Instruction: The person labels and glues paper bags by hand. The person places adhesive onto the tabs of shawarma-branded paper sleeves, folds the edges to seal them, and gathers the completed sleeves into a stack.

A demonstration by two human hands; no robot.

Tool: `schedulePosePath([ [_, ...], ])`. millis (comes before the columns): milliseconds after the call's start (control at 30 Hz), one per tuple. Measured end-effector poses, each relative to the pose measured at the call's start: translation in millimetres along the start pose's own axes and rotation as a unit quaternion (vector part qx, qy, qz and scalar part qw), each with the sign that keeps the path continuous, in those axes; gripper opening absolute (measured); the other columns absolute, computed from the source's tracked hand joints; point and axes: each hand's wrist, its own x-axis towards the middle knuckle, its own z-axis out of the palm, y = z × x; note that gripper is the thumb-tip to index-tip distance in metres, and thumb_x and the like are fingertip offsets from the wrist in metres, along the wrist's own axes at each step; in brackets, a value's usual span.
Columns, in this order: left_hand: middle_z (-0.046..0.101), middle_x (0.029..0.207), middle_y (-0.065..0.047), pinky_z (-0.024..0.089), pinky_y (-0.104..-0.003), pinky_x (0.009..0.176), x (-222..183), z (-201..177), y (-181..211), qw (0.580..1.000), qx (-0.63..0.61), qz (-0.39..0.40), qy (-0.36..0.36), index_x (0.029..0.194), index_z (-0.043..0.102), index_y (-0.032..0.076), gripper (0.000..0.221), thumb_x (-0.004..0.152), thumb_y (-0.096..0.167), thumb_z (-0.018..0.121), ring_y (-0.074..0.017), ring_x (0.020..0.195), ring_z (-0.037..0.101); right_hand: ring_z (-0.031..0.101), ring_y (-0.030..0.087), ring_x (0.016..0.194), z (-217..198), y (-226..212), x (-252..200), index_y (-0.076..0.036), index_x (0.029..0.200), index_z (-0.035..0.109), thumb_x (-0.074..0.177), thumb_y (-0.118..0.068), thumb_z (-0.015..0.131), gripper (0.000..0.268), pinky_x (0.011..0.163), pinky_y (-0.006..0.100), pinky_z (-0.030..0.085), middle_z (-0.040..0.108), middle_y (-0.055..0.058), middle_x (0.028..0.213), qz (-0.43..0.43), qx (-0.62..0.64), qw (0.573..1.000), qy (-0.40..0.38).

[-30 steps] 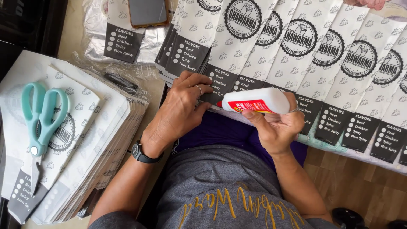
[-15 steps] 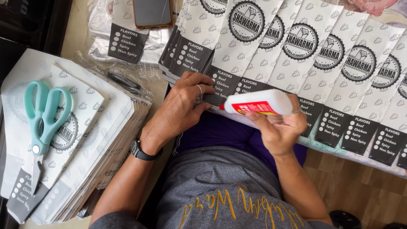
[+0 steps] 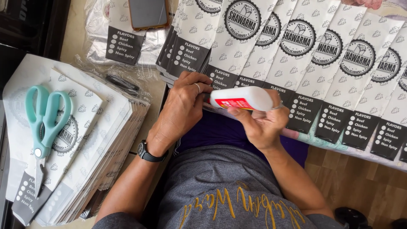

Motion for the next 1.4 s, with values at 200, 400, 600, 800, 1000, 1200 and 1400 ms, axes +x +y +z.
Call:
schedulePosePath([
  [200, 0.071, 0.099, -0.012, 0.055, -0.041, 0.088, -1.7, -2.6, -1.5, 0.999, -0.019, 0.030, 0.014, 0.091, 0.077, -0.002, 0.026, 0.087, -0.017, 0.056, -0.0327, 0.101, 0.067, 0.076, 0.032, 0.088, 6.4, -4.2, -1.6, 0.011, 0.105, 0.061, 0.078, 0.002, 0.088, 0.040, 0.074, 0.039, 0.060, 0.073, 0.025, 0.091, -0.019, -0.004, 1.000, 0.002],
  [400, 0.072, 0.099, -0.022, 0.056, -0.047, 0.083, 3.8, -4.1, 10.1, 0.995, -0.044, 0.094, 0.003, 0.090, 0.074, -0.007, 0.023, 0.085, -0.019, 0.055, -0.0448, 0.094, 0.068, 0.074, 0.028, 0.098, -42.4, -15.6, -21.4, 0.008, 0.112, 0.063, 0.072, 0.001, 0.090, 0.049, 0.086, 0.044, 0.061, 0.074, 0.023, 0.097, 0.064, 0.030, 0.993, 0.096],
  [600, 0.072, 0.113, -0.015, 0.052, -0.041, 0.096, 3.0, 9.6, 22.4, 0.983, 0.116, 0.139, 0.002, 0.103, 0.076, -0.003, 0.024, 0.095, -0.020, 0.060, -0.0344, 0.100, 0.063, 0.071, 0.022, 0.094, -147.4, -42.3, -24.6, 0.003, 0.109, 0.067, 0.085, -0.010, 0.084, 0.032, 0.088, 0.040, 0.060, 0.075, 0.016, 0.102, 0.161, 0.173, 0.921, 0.309],
  [800, 0.073, 0.105, -0.017, 0.055, -0.040, 0.084, 11.8, 47.7, 48.2, 0.968, 0.163, 0.145, 0.125, 0.111, 0.082, -0.002, 0.015, 0.116, -0.017, 0.082, -0.0322, 0.093, 0.067, 0.071, 0.017, 0.099, -313.5, -96.4, -34.2, -0.001, 0.139, 0.053, 0.092, -0.002, 0.072, 0.051, 0.087, 0.034, 0.062, 0.072, 0.020, 0.120, 0.190, -0.068, 0.897, 0.392],
  [1000, 0.065, 0.089, -0.010, 0.045, -0.034, 0.060, 44.2, 91.7, 97.0, 0.983, 0.088, 0.164, 0.009, 0.113, 0.074, -0.002, 0.008, 0.106, -0.001, 0.070, -0.0193, 0.066, 0.055, 0.070, 0.020, 0.088, -412.3, -114.9, -50.1, -0.001, 0.124, 0.048, 0.104, 0.005, 0.075, 0.035, 0.069, 0.035, 0.060, 0.073, 0.021, 0.112, 0.215, -0.334, 0.862, 0.314],
  [1200, 0.036, 0.057, 0.001, 0.026, -0.033, 0.040, 78.0, 130.5, 139.9, 0.964, 0.026, 0.260, -0.038, 0.073, 0.044, 0.007, 0.040, 0.099, 0.016, 0.072, -0.0119, 0.048, 0.028, 0.075, 0.028, 0.105, -392.6, -94.9, 48.2, 0.001, 0.121, 0.056, 0.099, -0.006, 0.081, 0.034, 0.076, 0.036, 0.062, 0.072, 0.022, 0.119, 0.246, -0.371, 0.869, 0.217],
  [1400, 0.030, 0.048, 0.006, 0.021, -0.029, 0.039, 87.4, 156.1, 173.0, 0.939, 0.017, 0.343, 0.011, 0.058, 0.039, 0.015, 0.054, 0.098, 0.031, 0.071, -0.0098, 0.042, 0.023, 0.080, 0.022, 0.117, -356.3, -3.4, 182.0, -0.012, 0.141, 0.039, 0.095, -0.007, 0.071, 0.056, 0.071, 0.030, 0.083, 0.060, 0.008, 0.138, 0.338, -0.072, 0.896, 0.280],
])
